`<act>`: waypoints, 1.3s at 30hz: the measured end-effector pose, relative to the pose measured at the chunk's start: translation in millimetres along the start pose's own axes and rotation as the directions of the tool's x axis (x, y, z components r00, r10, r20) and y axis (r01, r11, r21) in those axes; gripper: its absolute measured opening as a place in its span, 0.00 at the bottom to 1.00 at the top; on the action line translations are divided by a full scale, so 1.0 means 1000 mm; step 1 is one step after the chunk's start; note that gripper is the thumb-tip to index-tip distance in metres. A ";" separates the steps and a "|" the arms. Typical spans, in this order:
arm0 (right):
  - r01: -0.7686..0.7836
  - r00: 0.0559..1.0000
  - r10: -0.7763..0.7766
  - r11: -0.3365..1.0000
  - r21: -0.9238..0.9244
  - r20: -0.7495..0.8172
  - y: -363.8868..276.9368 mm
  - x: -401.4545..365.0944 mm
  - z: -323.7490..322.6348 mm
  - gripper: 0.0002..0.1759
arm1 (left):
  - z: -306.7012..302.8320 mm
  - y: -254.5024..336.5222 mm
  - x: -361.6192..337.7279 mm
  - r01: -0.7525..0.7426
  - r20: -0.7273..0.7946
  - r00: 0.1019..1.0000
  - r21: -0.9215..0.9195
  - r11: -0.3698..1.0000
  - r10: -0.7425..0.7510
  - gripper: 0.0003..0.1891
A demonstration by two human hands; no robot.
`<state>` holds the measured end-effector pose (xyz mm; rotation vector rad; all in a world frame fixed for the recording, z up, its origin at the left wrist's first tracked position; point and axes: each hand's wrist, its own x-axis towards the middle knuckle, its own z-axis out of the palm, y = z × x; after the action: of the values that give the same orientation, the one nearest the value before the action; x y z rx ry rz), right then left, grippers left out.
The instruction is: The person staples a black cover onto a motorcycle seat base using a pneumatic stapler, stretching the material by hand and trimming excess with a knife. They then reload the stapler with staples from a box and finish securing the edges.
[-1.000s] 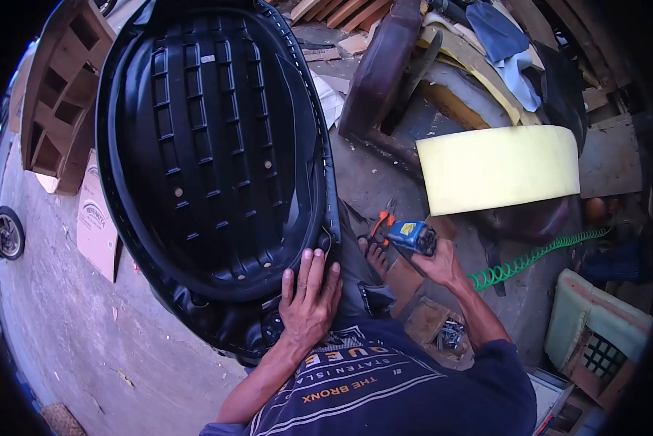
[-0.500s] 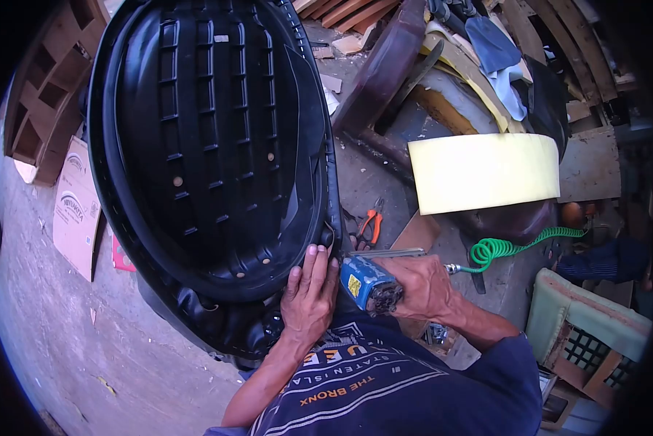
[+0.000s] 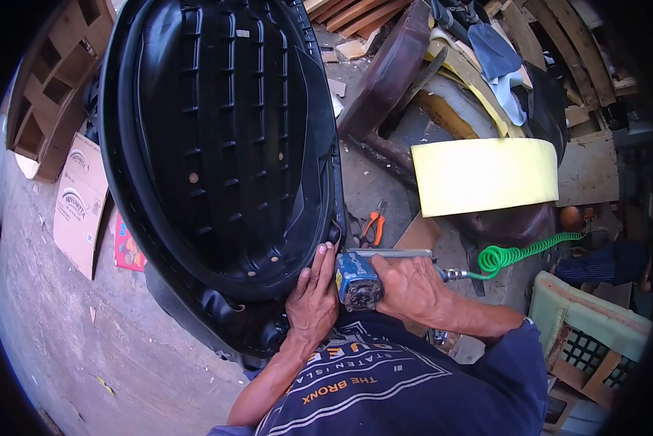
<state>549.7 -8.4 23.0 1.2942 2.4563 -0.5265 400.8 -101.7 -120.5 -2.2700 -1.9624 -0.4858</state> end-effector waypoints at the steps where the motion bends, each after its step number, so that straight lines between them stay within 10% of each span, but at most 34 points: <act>1: 0.004 1.000 -0.004 1.000 -0.005 -0.008 -0.001 0.001 -0.002 0.29 | 0.000 -0.001 0.002 0.001 0.006 1.000 0.016 1.000 -0.001 0.28; 8: 0.086 0.977 -0.038 0.971 0.224 -0.210 0.015 -0.028 0.008 0.30 | -0.004 0.002 0.007 0.082 -0.007 0.996 -0.267 0.960 -0.087 0.21; 28: 0.024 0.942 0.091 0.941 0.338 -0.322 0.018 -0.036 0.008 0.28 | 0.004 -0.001 0.006 0.040 -0.060 0.997 -0.193 0.980 -0.052 0.17; 39: -0.302 0.646 0.345 0.935 0.188 -0.681 0.062 -0.075 0.023 0.34 | 0.007 0.006 0.007 0.045 -0.042 0.998 -0.093 0.995 -0.049 0.25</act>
<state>644.3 -41.2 24.5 2.2457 2.6486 0.0309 409.0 -94.2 -124.4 -2.2496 -2.0159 -0.6385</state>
